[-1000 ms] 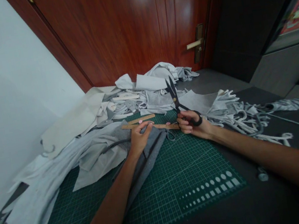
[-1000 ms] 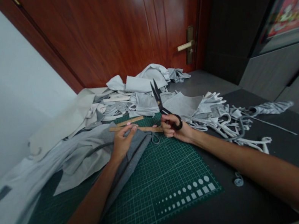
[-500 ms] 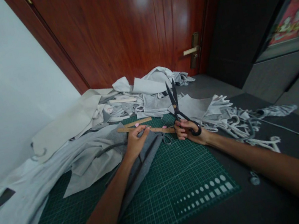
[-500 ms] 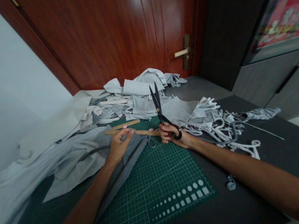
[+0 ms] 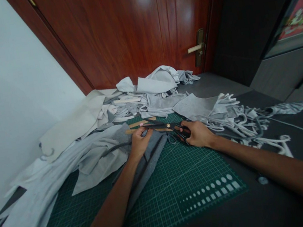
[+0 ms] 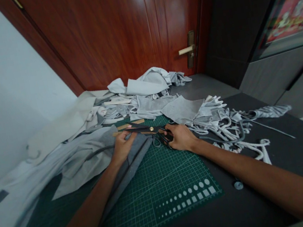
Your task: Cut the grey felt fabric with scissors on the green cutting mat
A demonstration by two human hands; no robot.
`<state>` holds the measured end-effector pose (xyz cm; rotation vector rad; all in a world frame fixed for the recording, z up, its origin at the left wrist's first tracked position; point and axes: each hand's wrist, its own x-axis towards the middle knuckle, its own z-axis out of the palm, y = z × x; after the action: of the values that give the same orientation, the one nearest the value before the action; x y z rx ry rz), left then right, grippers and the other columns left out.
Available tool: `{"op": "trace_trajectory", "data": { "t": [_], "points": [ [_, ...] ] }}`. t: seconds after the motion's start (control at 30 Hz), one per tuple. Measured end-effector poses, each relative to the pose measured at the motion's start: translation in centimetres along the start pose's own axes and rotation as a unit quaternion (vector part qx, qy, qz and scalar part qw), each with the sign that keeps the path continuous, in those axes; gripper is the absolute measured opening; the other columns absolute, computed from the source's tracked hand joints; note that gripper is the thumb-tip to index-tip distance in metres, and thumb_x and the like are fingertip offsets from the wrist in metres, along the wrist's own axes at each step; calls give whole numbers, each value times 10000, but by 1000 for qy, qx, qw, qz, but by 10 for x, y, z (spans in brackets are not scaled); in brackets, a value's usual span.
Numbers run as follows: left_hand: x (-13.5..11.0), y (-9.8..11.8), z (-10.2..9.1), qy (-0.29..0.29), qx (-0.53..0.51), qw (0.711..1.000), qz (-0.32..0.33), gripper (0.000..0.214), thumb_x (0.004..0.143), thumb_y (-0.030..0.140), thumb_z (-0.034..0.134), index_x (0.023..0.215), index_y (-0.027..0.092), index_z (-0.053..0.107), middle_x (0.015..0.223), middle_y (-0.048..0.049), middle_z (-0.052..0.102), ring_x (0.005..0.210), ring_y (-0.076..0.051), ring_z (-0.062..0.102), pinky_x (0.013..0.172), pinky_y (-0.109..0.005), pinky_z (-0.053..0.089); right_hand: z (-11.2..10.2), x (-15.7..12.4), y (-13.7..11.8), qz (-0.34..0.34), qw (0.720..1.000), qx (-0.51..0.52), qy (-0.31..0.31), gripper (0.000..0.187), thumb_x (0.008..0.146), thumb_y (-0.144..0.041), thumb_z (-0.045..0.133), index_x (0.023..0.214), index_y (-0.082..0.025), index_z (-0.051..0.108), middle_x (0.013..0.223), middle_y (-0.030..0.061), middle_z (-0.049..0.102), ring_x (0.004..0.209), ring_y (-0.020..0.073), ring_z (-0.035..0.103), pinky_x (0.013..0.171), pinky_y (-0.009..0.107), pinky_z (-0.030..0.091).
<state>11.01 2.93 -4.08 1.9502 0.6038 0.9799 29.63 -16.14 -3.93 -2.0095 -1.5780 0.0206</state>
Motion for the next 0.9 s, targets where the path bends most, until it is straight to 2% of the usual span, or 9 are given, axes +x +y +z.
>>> {"op": "trace_trajectory", "data": {
  "t": [0.1, 0.27, 0.4, 0.73, 0.9],
  "points": [
    [0, -3, 0, 3, -9, 1000, 7, 239, 793, 354, 677, 907, 159, 755, 936, -49, 783, 917, -230, 711, 915, -346, 530, -1, -2, -3, -3, 1000, -18, -10, 135, 785, -288, 619, 882, -208, 571, 743, 17, 659, 612, 166, 572, 553, 249, 294],
    [0, -2, -2, 14, -20, 1000, 13, 189, 739, 329, 695, 839, 174, 737, 873, -31, 757, 891, -214, 692, 911, -331, 522, -1, -2, -4, -19, 999, -29, -21, 162, 774, -229, 616, 930, -201, 582, 787, 23, 678, 631, 163, 579, 572, 247, 306],
    [0, 0, -1, 22, -48, 999, 9, 221, 752, 350, 692, 874, 172, 739, 926, -48, 759, 941, -218, 692, 940, -337, 514, 0, -2, -3, -14, 999, -29, -15, 170, 784, -212, 616, 952, -197, 594, 802, 30, 684, 641, 166, 583, 579, 251, 306],
    [0, -4, 0, 29, -32, 999, -29, 279, 738, 399, 703, 883, 163, 737, 895, -44, 756, 910, -214, 686, 890, -320, 520, 0, -2, -3, -9, 998, -56, -20, 86, 803, -225, 608, 874, -206, 564, 778, 30, 678, 637, 172, 573, 577, 262, 274],
    [0, -2, 0, 22, -34, 999, -16, 239, 738, 385, 694, 834, 167, 709, 839, -28, 730, 868, -199, 675, 866, -300, 519, 0, -2, -4, -17, 998, -54, -17, 81, 807, -243, 606, 865, -207, 563, 742, 21, 658, 618, 167, 552, 575, 260, 271]
  ]
}}
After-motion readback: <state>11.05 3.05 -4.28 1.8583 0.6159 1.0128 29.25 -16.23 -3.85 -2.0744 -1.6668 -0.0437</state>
